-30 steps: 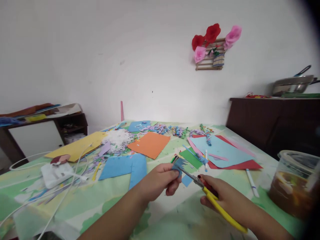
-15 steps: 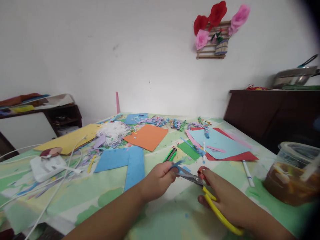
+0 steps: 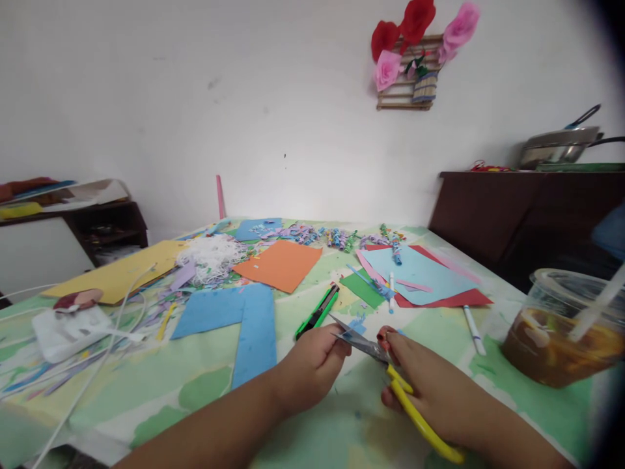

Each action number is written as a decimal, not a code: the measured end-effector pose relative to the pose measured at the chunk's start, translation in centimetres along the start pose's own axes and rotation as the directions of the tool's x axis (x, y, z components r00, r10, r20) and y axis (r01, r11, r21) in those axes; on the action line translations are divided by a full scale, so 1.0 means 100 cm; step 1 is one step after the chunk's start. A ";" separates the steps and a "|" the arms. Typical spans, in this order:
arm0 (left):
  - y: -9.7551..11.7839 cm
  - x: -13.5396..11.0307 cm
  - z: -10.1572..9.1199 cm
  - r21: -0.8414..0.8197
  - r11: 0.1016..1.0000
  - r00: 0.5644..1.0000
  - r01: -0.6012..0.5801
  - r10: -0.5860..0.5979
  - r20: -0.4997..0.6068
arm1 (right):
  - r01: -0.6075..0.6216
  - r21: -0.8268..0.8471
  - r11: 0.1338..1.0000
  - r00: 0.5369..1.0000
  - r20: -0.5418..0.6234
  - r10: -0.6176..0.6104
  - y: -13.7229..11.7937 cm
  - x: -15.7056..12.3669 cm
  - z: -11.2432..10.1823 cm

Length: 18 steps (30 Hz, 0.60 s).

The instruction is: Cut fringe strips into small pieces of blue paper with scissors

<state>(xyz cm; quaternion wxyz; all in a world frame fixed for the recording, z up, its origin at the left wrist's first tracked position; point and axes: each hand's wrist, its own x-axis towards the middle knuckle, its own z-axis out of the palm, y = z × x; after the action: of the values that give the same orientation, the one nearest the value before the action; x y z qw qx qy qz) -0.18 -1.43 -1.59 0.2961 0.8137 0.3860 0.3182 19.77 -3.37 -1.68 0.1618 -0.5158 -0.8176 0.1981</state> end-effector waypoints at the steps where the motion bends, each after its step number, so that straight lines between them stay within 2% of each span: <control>1: 0.000 0.000 0.001 0.006 1.000 1.000 0.006 -0.006 -0.025 | -0.014 -0.009 1.000 1.000 -0.009 0.014 0.000 0.000 0.000; 6: -0.003 0.001 0.006 0.059 0.998 0.993 -0.014 0.021 -0.118 | -0.044 -0.024 0.999 0.999 -0.016 0.043 0.002 0.001 0.001; 13: -0.002 -0.002 0.005 0.051 0.996 0.994 -0.077 0.080 -0.070 | -0.011 -0.004 1.000 1.000 0.017 0.011 -0.002 0.000 0.001; 18: 0.000 -0.001 0.005 0.081 0.989 0.987 -0.126 0.133 -0.089 | -0.027 -0.032 0.999 0.999 0.033 0.028 0.000 -0.002 0.002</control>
<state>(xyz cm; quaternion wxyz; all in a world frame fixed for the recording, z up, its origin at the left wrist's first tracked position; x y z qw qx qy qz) 0.18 -1.65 -1.94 0.2253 0.8318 0.3575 0.3600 19.76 -3.57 -1.91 0.1373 -0.5259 -0.8161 0.1962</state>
